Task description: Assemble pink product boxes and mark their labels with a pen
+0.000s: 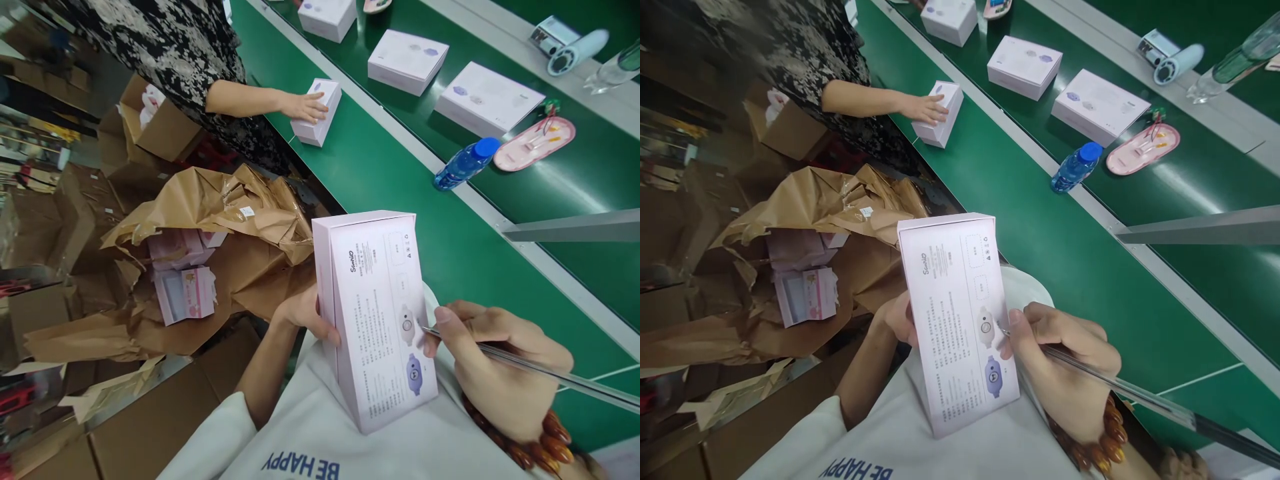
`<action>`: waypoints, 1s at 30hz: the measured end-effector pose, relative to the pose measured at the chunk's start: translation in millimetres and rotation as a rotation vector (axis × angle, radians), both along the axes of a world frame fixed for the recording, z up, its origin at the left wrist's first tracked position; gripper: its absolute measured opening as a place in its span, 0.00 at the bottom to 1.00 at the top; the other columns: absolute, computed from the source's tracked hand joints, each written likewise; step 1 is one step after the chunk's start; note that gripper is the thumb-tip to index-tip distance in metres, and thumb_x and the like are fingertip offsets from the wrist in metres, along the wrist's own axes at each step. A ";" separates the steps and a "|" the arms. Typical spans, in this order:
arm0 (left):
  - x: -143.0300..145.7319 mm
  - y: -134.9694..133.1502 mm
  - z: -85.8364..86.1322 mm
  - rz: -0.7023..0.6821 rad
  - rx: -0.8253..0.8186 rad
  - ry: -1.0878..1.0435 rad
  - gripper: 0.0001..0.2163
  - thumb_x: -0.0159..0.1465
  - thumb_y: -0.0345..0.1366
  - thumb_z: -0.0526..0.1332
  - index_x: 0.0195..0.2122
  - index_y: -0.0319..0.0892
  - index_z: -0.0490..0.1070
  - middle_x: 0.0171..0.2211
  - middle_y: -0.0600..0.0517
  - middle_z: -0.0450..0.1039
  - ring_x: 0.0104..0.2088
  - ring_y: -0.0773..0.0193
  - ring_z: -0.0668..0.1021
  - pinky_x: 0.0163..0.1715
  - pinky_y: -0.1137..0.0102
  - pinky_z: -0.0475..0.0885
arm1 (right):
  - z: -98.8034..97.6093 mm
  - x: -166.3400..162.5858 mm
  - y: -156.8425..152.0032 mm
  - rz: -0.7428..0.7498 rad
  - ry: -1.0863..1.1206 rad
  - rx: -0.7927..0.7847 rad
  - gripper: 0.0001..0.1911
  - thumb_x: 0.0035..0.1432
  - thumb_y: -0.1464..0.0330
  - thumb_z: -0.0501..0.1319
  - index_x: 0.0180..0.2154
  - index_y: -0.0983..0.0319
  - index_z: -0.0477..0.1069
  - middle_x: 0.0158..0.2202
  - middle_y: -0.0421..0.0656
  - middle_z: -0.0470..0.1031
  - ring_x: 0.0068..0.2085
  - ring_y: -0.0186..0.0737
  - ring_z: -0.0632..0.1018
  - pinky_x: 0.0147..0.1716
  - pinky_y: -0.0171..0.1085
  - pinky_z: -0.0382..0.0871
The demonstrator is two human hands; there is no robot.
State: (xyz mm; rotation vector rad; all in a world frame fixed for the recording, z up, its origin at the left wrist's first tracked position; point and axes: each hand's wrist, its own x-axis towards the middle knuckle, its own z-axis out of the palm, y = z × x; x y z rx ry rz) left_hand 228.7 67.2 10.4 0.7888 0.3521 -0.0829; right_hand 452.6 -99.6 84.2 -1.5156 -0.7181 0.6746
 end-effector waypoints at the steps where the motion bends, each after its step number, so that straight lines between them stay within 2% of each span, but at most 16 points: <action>1: -0.6 -0.6 -0.6 -0.005 0.001 0.011 0.31 0.36 0.41 0.91 0.42 0.47 0.88 0.35 0.51 0.90 0.35 0.51 0.90 0.39 0.65 0.87 | 0.6 -1.1 0.0 -0.015 -0.024 -0.046 0.25 0.71 0.72 0.71 0.21 0.56 0.67 0.18 0.33 0.75 0.17 0.32 0.73 0.17 0.36 0.63; 3: -1.7 -1.0 -1.0 -0.013 0.006 0.031 0.29 0.37 0.41 0.91 0.42 0.47 0.88 0.35 0.50 0.90 0.35 0.50 0.90 0.40 0.65 0.88 | 2.4 -2.5 0.4 -0.019 -0.097 -0.150 0.29 0.73 0.66 0.70 0.19 0.56 0.69 0.18 0.35 0.74 0.16 0.31 0.70 0.16 0.35 0.63; 6: -2.2 -0.2 -0.3 -0.022 0.009 0.041 0.26 0.41 0.40 0.90 0.42 0.47 0.88 0.35 0.51 0.90 0.35 0.51 0.90 0.41 0.65 0.88 | 6.1 -1.9 1.6 0.021 -0.197 -0.242 0.33 0.76 0.60 0.68 0.16 0.56 0.70 0.18 0.38 0.75 0.17 0.33 0.73 0.18 0.34 0.66; 8: -1.9 0.6 -0.5 -0.035 0.008 0.029 0.24 0.42 0.39 0.89 0.41 0.47 0.88 0.35 0.51 0.90 0.35 0.52 0.90 0.42 0.65 0.88 | 8.6 -1.0 2.5 0.046 -0.224 -0.290 0.35 0.77 0.57 0.67 0.15 0.55 0.71 0.17 0.39 0.74 0.18 0.34 0.74 0.17 0.35 0.65; 13: -1.8 0.3 -3.1 -0.029 0.026 0.034 0.29 0.36 0.38 0.91 0.41 0.48 0.88 0.34 0.51 0.90 0.36 0.51 0.90 0.43 0.64 0.87 | 13.0 -0.3 4.4 0.078 -0.215 -0.391 0.36 0.77 0.53 0.65 0.14 0.55 0.73 0.16 0.39 0.72 0.15 0.32 0.70 0.15 0.35 0.63; 19: -2.2 -1.3 -3.7 -0.033 0.015 0.027 0.26 0.41 0.40 0.90 0.41 0.48 0.87 0.34 0.52 0.90 0.35 0.53 0.89 0.41 0.66 0.87 | 19.8 -0.1 7.0 0.082 -0.208 -0.392 0.34 0.76 0.57 0.66 0.15 0.55 0.74 0.17 0.39 0.73 0.16 0.33 0.72 0.18 0.34 0.66; 25: -5.1 -3.2 -10.7 -0.039 0.014 0.009 0.31 0.34 0.43 0.92 0.40 0.48 0.87 0.33 0.52 0.89 0.35 0.52 0.89 0.42 0.64 0.87 | 25.0 -1.6 8.0 0.087 -0.240 -0.421 0.31 0.75 0.66 0.66 0.15 0.56 0.74 0.18 0.38 0.73 0.16 0.33 0.71 0.18 0.36 0.62; 30: -7.3 -3.7 -12.4 -0.048 0.006 -0.008 0.30 0.37 0.45 0.91 0.42 0.48 0.87 0.34 0.51 0.89 0.36 0.52 0.89 0.42 0.64 0.87 | 19.9 -1.1 5.8 0.064 -0.283 -0.325 0.30 0.73 0.69 0.67 0.16 0.55 0.74 0.18 0.36 0.74 0.17 0.33 0.72 0.19 0.36 0.65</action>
